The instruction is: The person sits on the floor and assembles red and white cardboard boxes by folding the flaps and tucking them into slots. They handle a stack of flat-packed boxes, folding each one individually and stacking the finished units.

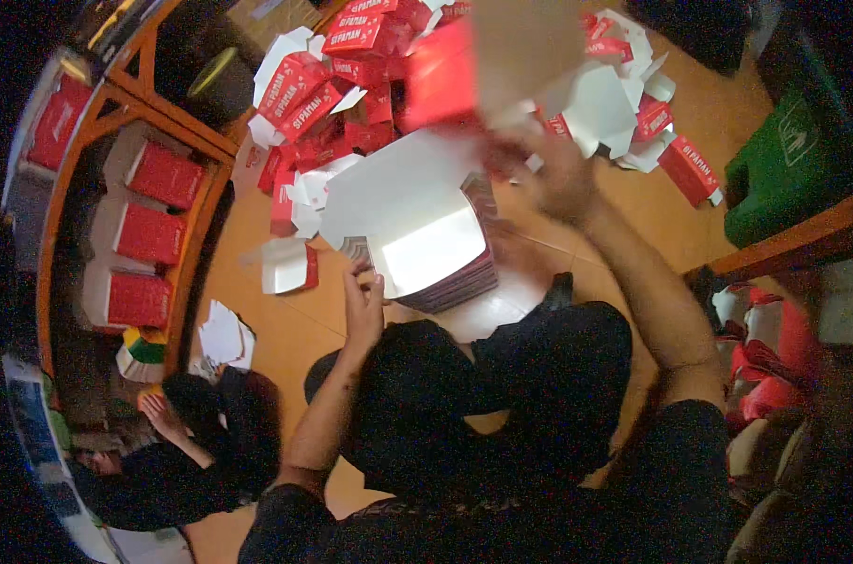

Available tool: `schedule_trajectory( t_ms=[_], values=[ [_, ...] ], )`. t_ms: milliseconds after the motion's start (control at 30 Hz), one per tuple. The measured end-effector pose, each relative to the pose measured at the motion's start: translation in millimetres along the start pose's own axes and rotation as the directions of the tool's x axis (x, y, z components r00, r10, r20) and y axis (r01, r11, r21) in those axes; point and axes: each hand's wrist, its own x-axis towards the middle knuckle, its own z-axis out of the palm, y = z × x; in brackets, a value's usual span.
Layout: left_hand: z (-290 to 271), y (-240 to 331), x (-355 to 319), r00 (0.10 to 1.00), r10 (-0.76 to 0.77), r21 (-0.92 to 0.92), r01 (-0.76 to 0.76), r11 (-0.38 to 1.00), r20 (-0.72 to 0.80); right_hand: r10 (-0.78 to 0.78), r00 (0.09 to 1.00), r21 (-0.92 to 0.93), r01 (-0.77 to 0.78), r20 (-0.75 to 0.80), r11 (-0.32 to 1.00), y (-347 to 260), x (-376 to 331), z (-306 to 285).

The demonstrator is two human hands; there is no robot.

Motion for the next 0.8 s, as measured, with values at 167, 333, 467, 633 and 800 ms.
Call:
schedule_trajectory(
  t_ms=[167, 333, 467, 633, 800],
  values=[
    [-26.5, 16.6, -5.7, 0.915, 0.366, 0.260, -0.400, 0.879, 0.170, -0.144, 0.941, 0.151, 0.102, 0.305, 0.983, -67.6, 8.4, 44.6],
    [-44.6, 1.2, -1.3, 0.783, 0.418, 0.391, -0.602, 0.696, 0.462, -0.064, 0.824, 0.032, 0.056, 0.564, 0.998, -68.2, 5.9, 79.5],
    [-48.2, -6.1, -5.7, 0.775, 0.427, 0.294, -0.591, 0.751, 0.466, -0.015, 0.694, -0.128, 0.154, 0.720, 0.980, -65.9, -12.1, 91.9],
    [-53.7, -14.0, -11.6, 0.731, 0.594, 0.201, -0.672, 0.713, 0.338, 0.075, 0.566, -0.235, 0.215, 0.821, 0.948, -81.5, -16.1, 101.9],
    [-56.3, -20.1, -4.6, 0.672, 0.684, 0.133, -0.734, 0.666, 0.282, 0.060, 0.494, -0.202, 0.238, 0.867, 0.950, -79.9, -19.5, 106.7]
  ],
)
